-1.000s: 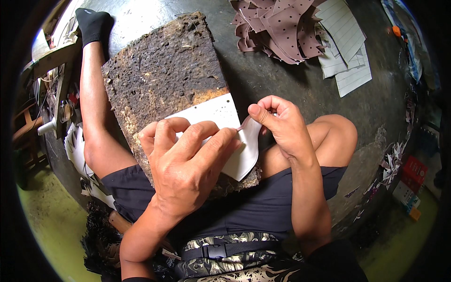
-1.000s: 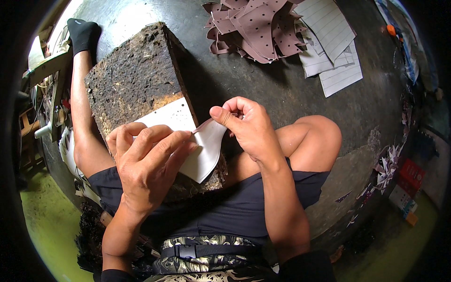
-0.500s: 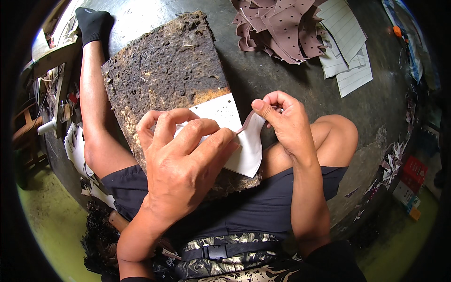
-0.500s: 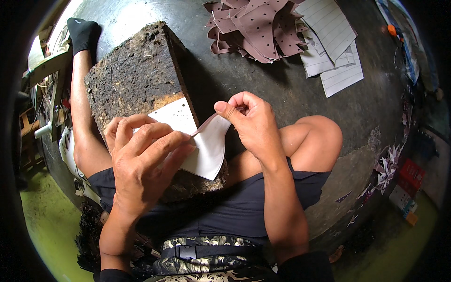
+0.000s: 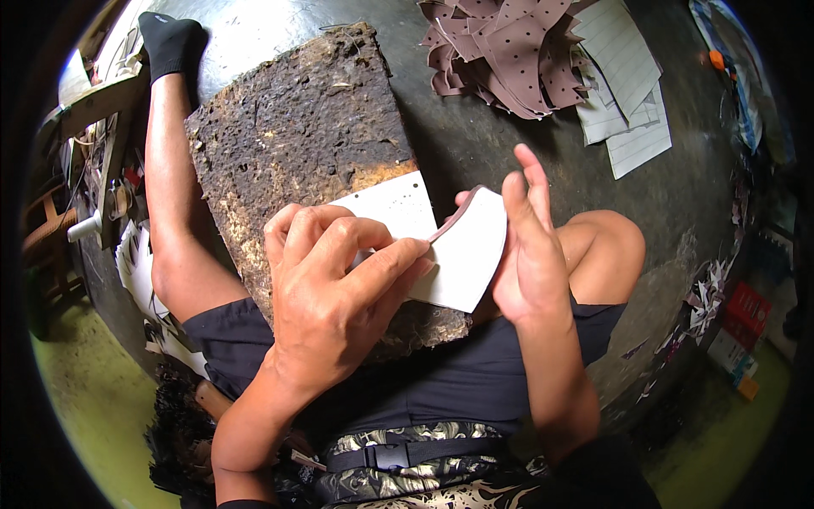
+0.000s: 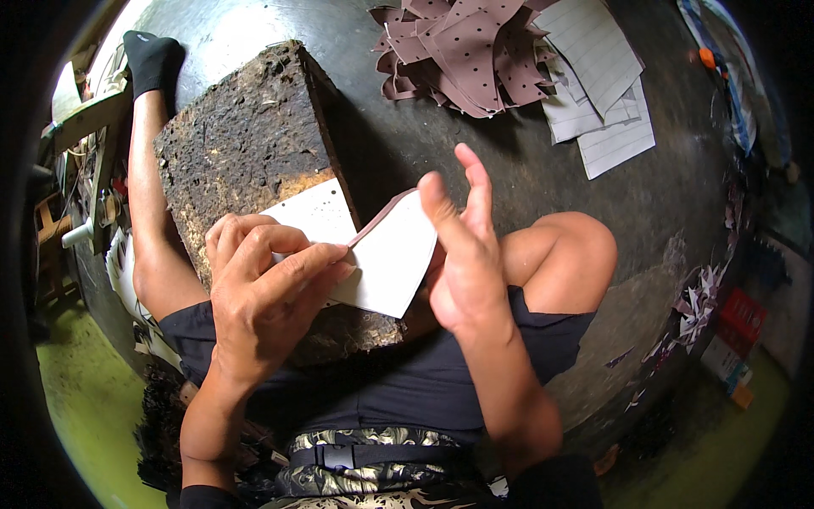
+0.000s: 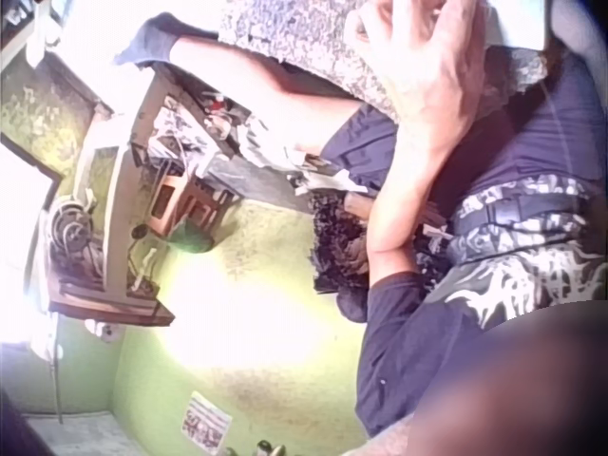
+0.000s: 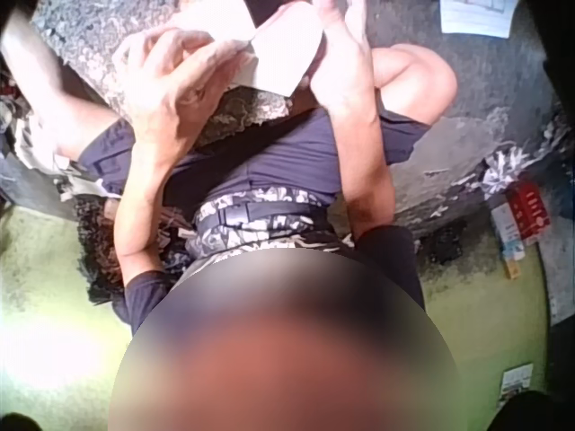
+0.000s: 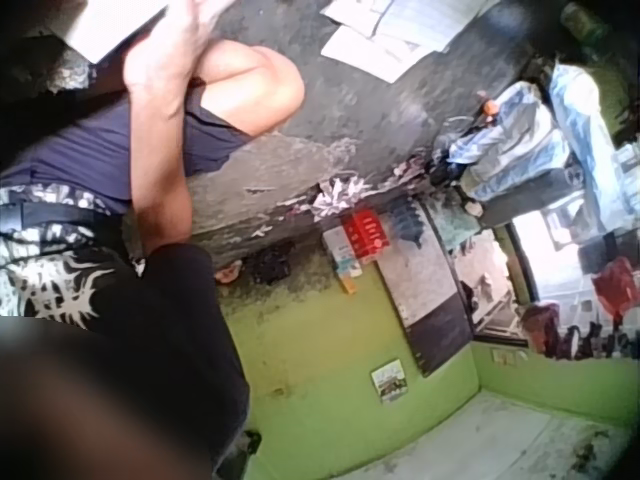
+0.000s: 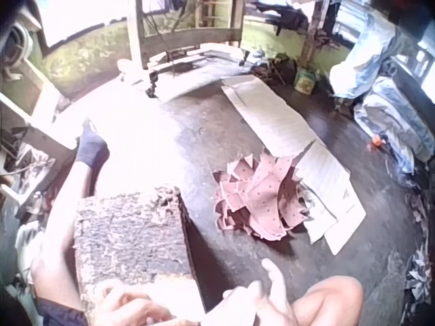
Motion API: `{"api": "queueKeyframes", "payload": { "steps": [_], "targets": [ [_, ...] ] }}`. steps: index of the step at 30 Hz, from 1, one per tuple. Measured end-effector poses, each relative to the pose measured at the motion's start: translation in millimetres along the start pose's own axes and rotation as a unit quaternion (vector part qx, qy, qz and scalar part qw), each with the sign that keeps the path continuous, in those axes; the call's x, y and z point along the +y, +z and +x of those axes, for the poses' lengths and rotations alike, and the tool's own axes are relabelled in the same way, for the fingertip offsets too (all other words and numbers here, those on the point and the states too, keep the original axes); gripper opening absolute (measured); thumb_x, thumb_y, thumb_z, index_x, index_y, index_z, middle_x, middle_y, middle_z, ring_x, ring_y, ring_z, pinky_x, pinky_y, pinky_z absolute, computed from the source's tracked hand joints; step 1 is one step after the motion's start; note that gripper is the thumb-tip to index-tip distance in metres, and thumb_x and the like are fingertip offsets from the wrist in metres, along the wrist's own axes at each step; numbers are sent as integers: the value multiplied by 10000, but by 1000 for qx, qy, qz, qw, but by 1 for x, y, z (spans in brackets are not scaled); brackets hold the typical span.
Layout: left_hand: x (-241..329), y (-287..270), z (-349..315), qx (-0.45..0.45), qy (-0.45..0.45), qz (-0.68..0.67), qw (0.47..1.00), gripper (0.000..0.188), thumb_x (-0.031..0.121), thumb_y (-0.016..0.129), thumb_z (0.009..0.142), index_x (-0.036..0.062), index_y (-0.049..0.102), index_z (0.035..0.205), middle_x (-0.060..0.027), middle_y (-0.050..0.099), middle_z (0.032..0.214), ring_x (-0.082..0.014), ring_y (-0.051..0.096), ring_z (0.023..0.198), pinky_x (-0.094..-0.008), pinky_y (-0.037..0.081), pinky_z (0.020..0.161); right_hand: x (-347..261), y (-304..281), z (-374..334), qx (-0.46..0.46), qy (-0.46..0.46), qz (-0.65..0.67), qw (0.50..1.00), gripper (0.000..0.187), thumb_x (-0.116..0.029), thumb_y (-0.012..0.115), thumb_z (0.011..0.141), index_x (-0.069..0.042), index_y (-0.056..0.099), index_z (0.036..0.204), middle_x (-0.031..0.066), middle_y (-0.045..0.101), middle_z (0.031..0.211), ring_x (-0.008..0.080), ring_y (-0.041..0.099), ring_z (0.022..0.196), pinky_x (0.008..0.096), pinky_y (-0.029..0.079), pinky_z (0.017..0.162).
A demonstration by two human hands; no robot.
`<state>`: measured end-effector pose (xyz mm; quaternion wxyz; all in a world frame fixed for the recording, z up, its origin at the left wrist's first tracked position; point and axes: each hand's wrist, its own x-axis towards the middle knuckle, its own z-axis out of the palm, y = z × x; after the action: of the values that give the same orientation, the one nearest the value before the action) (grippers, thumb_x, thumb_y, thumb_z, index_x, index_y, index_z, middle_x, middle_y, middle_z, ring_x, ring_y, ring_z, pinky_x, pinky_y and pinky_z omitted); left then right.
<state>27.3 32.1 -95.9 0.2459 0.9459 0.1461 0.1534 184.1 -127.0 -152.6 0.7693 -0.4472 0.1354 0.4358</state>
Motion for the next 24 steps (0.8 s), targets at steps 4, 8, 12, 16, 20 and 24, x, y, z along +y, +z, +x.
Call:
{"api": "queueKeyframes", "payload": {
  "steps": [4,8,12,16,20,24],
  "targets": [
    [1,0,-3,-1,-7,-3,1000,254,235,961,859,205,871,1095,27,691,1011,-241,655,1004,-469,452,980,9,27,-30,-56,-95,-59,992,1087,-53,853,1059,-166,102,1837,106,763,1165,156,750,1035,336,634,955],
    [1,0,-2,1,-6,-5,1000,255,230,966,857,198,870,1092,27,700,1012,-237,657,999,-465,464,971,16,36,-23,-28,-130,-166,977,1015,12,858,1031,-144,228,1811,88,745,1124,132,728,1016,321,630,900],
    [-2,0,0,-4,0,-14,1000,260,224,970,848,202,874,1089,32,711,1023,-231,665,997,-459,473,961,13,29,-15,-20,-148,-211,966,916,31,890,991,-77,366,1734,39,737,1041,102,713,958,265,604,861],
    [-4,0,1,-6,6,-20,1000,268,218,971,841,207,879,1093,37,715,1022,-228,670,999,-457,480,960,9,23,-10,-40,-154,-212,964,906,29,905,974,-59,393,1716,26,740,1005,97,712,936,259,603,856],
    [-4,-2,1,-9,6,-21,1000,275,211,968,839,212,885,1101,40,718,1021,-224,671,1004,-454,486,960,5,22,-7,-48,-155,-237,958,904,32,908,967,-57,404,1712,29,745,996,98,714,916,262,606,857],
    [-5,-3,2,-15,13,-25,999,275,205,964,841,214,892,1106,43,723,1030,-221,673,1010,-453,489,956,0,21,-5,-55,-158,-273,947,896,34,911,961,-50,416,1704,33,750,993,94,713,902,259,605,854]
  ]
}}
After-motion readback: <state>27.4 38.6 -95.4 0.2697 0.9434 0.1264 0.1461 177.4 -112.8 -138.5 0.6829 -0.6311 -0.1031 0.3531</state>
